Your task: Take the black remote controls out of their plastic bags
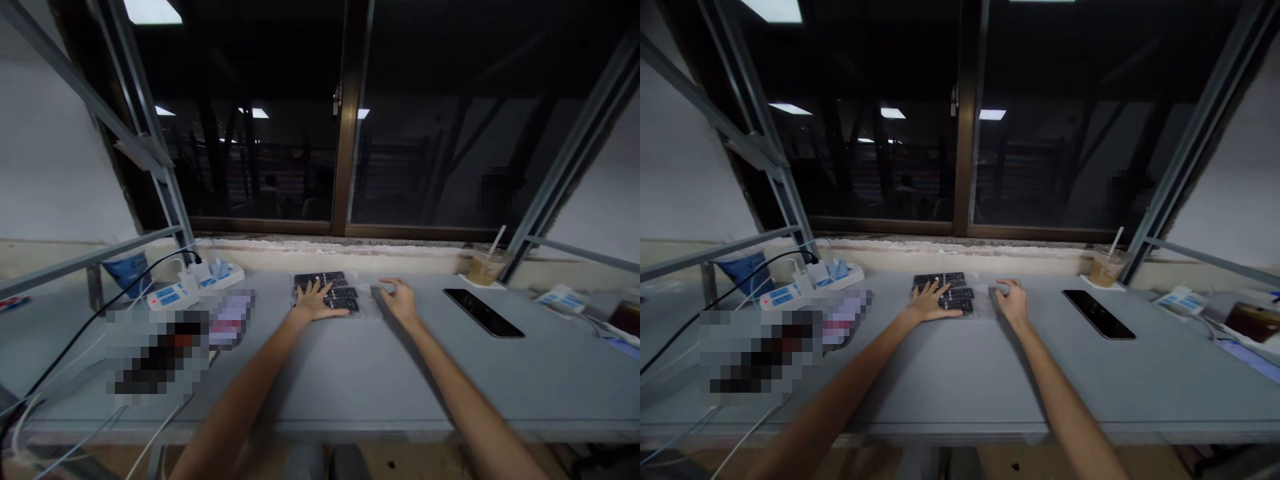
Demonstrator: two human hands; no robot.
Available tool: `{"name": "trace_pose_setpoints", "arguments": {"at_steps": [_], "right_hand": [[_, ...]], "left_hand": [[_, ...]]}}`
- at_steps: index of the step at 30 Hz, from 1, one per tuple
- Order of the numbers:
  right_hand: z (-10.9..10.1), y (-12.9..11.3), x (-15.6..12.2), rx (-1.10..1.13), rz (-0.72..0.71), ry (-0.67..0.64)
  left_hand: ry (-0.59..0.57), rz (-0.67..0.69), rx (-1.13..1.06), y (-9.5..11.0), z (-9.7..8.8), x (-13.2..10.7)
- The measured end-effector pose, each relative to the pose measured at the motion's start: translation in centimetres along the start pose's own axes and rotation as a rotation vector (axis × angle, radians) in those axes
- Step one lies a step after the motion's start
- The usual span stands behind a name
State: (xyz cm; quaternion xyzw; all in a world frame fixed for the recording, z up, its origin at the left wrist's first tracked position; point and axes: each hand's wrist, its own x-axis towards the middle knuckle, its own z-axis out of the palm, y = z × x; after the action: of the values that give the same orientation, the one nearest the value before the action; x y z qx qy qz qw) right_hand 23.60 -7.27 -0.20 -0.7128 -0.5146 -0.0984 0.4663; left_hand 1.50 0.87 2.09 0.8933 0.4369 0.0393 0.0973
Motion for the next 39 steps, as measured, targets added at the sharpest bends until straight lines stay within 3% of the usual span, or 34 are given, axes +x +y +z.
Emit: {"name": "trace_pose_setpoints", "arguments": {"at_steps": [9, 18, 21, 24, 27, 35, 39], "right_hand": [[0.5, -0.1, -0.8, -0.007, -0.063, -0.086], [1.4, -0.4, -1.3, 0.027, -0.15, -0.208], [1.6, -0.3, -1.4, 0.005, -0.169, -0.248], [1.7, -0.4, -1.5, 0.011, -0.173, -0.295], [1.9, -0.8, -1.7, 0.019, -0.17, -0.351], [2.5, -1.2, -2.0, 0.052, -0.257, -0.411], [2.7, -1.4, -1.8, 0.104, -0.209, -0.388]], "left_hand": [[0.05, -0.268, 0.039, -0.8, -0.6, -1.1], [0.231, -0.393, 0.018, -3.0, -0.1, -0.9], [0.36, -0.3, 0.025, -3.9, 0.2, -0.7], [0.479, -0.041, 0.067, -4.2, 0.4, -0.6], [0.455, 0.151, 0.074, -3.7, 0.5, -0.6], [0.349, 0.255, 0.12, -1.3, 0.9, -1.0], [0.322, 0.371, 0.115, -0.8, 0.7, -1.1]]}}
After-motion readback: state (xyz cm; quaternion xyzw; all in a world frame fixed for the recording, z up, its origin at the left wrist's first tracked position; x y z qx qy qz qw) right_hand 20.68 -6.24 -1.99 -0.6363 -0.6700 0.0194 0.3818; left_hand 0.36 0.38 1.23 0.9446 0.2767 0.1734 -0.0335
